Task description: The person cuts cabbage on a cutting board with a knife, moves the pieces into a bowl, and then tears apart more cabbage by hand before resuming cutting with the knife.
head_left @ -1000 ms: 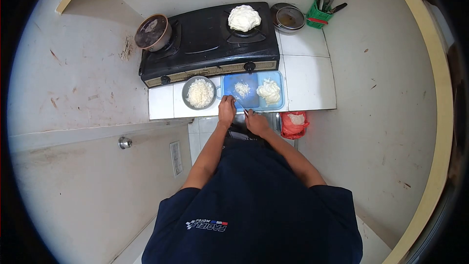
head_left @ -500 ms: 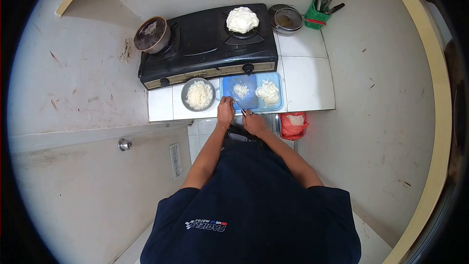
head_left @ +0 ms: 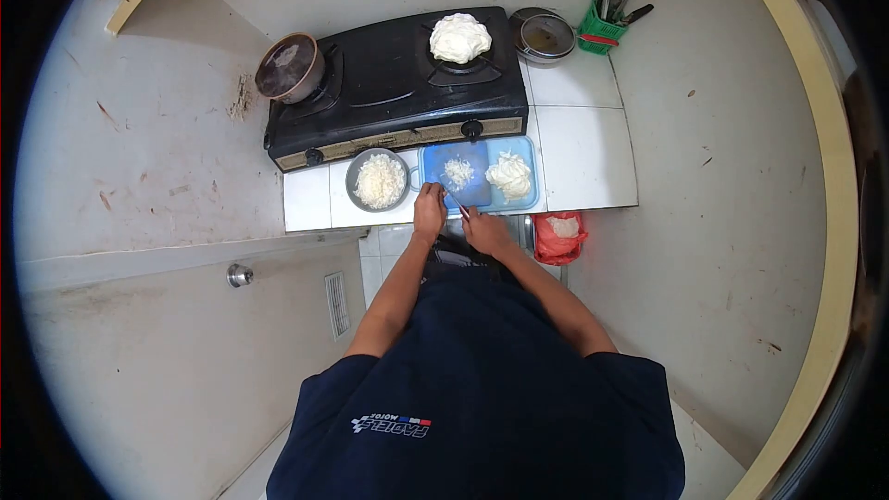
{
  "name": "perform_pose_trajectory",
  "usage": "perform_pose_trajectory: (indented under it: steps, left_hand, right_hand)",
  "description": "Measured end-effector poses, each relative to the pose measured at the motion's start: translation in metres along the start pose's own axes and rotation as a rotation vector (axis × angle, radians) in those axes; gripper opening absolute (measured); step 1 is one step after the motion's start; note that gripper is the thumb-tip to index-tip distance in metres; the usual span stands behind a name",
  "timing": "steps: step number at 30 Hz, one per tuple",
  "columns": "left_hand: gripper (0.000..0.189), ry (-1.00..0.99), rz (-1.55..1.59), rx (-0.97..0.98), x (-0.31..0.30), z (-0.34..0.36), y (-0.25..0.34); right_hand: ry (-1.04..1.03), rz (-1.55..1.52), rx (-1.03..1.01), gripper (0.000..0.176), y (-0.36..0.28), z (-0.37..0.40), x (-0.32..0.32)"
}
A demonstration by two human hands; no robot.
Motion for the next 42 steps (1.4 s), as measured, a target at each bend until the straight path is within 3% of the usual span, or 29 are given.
perform_pose_trajectory:
  steps: [42]
  left_hand:
    - [0.003, 0.002, -0.011, 0.015, 0.003, 0.003, -0.002]
  right_hand:
    - [-0.015, 0.021, 0.009, 0.036, 0.011, -0.012, 0.010]
Point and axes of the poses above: each hand's wrist, its own z-axis away from the middle knuckle, its own x-axis out of the palm, y = z × x, the point moved 8 cm from there along -z, towards the middle knuckle, and after that the axes turned 12 degrees about -x, right-handed, at the moved point
